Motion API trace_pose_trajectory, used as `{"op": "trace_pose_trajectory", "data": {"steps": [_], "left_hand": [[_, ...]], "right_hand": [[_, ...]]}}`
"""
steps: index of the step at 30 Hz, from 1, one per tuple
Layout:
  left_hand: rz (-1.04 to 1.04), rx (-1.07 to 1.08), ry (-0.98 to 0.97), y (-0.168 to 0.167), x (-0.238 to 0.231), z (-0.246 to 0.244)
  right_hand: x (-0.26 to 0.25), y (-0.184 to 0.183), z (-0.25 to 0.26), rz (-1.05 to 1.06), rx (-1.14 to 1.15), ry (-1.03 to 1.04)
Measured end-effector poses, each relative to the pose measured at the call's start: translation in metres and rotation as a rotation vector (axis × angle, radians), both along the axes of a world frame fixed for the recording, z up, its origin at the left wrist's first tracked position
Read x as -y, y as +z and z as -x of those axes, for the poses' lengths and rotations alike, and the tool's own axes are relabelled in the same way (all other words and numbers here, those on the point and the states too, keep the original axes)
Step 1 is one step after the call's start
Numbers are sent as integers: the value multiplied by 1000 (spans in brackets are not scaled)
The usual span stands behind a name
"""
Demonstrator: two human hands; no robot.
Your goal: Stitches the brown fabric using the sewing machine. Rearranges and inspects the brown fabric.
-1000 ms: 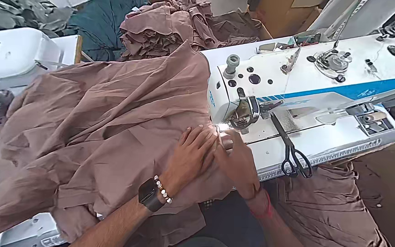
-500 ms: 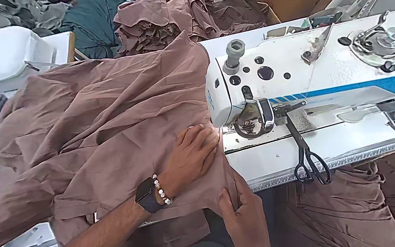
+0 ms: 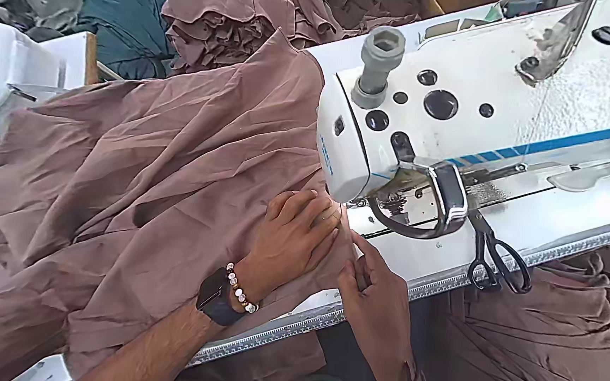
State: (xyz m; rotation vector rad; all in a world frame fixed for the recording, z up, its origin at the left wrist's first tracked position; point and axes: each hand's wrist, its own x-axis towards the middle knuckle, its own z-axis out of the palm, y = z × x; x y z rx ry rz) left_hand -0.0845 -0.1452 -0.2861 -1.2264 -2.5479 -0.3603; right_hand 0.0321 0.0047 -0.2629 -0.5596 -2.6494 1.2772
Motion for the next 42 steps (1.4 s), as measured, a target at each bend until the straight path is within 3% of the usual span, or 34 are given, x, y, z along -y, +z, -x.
{"op": "trace_pose_trajectory", "data": {"steps": [12, 17, 20, 25, 29, 34, 42], "left_hand": [[-50, -23, -263, 3, 8, 37], [-75, 176, -51, 3, 3, 0], [-66, 219, -124, -2, 18, 18], [18, 160, -298, 2, 24, 37], [-40, 115, -384, 11, 3, 23], [-115, -47, -276, 14, -26, 22], [-19, -86, -356, 6, -18, 27]], "right_hand": [[4, -6, 49, -193, 11, -88], [1, -3, 63, -250, 25, -42], [-21, 1, 70, -157, 58, 97], [-41, 23, 58, -584, 119, -95], [-35, -8, 39, -437, -11, -51], [-29, -22, 31, -364, -148, -147], [-27, -27, 16, -444, -277, -67]]}}
